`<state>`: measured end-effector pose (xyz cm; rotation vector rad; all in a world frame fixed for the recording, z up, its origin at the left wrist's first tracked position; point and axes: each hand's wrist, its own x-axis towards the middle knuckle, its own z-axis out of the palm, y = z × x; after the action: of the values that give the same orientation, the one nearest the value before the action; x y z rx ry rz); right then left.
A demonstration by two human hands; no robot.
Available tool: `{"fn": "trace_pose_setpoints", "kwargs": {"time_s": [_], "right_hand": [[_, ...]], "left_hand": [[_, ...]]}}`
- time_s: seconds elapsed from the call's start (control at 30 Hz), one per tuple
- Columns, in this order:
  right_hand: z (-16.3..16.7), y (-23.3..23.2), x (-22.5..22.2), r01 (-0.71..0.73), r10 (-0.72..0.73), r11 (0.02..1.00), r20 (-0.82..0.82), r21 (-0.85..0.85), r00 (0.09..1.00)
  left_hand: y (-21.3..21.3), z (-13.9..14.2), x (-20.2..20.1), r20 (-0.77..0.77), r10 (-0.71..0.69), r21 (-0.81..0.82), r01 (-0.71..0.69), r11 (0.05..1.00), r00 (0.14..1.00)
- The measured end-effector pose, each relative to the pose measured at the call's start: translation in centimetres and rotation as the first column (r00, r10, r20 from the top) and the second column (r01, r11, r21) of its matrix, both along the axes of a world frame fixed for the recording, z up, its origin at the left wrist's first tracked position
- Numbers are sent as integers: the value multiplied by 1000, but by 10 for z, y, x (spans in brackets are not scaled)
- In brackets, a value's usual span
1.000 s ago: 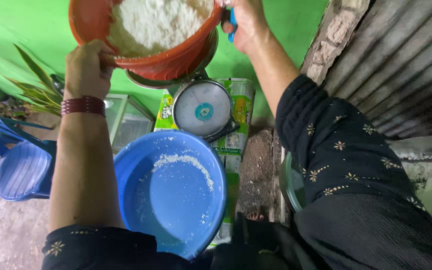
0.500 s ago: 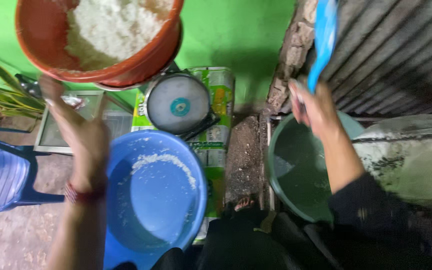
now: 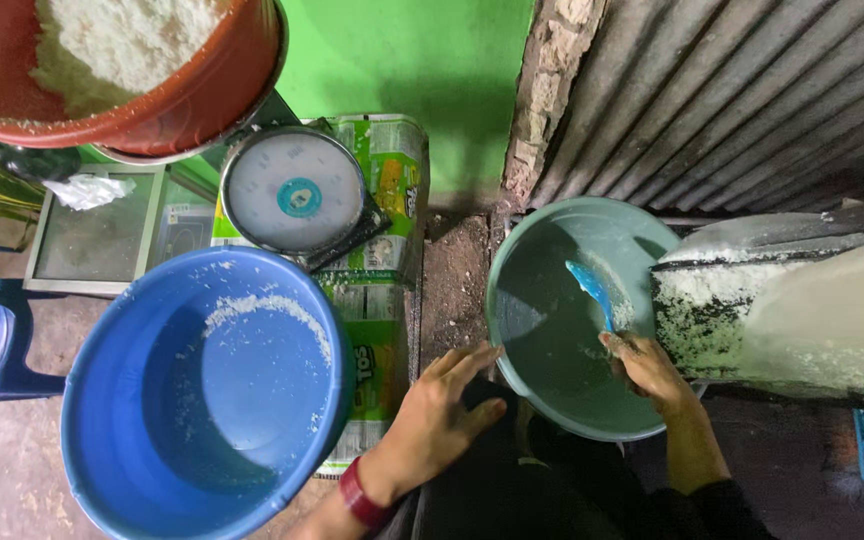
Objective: The person feeds white produce slices one at a time into a motorized grinding machine, holding the hopper cover with the left hand while ground meal collects in a red bowl. They then scoop the ground meal from the bowl into a white sack.
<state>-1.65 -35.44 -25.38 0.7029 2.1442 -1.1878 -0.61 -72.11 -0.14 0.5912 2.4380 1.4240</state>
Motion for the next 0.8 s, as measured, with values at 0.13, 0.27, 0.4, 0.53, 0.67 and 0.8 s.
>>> {"fn": "trace_pose_setpoints", "kwargs": {"time_s": [0.13, 0.27, 0.4, 0.53, 0.67, 0.8], "right_hand": [[2, -6, -6, -78, 80, 997, -118, 24, 990], [11, -21, -12, -17, 14, 999, -73, -35, 997], [20, -33, -16, -46, 47, 999, -52, 29, 998], [15, -33, -12, -28, 29, 996, -16, 82, 999], [-5, -26, -7, -57, 63, 997, -108, 55, 992], [-16, -22, -5, -122, 131, 985, -63, 124, 989]], "left_hand": [[11, -27, -2, -124, -10, -61, 2, 998, 992], [12, -43, -6, -140, -9, -77, -2, 997, 990], [13, -55, -8, -221, -17, -67, 3, 998, 975], [15, -66, -7, -217, -27, -97, 6, 995, 976], [21, -76, -6, -153, -56, -90, 43, 995, 987], [26, -81, -7, -104, -94, -74, 86, 994, 990]]}}
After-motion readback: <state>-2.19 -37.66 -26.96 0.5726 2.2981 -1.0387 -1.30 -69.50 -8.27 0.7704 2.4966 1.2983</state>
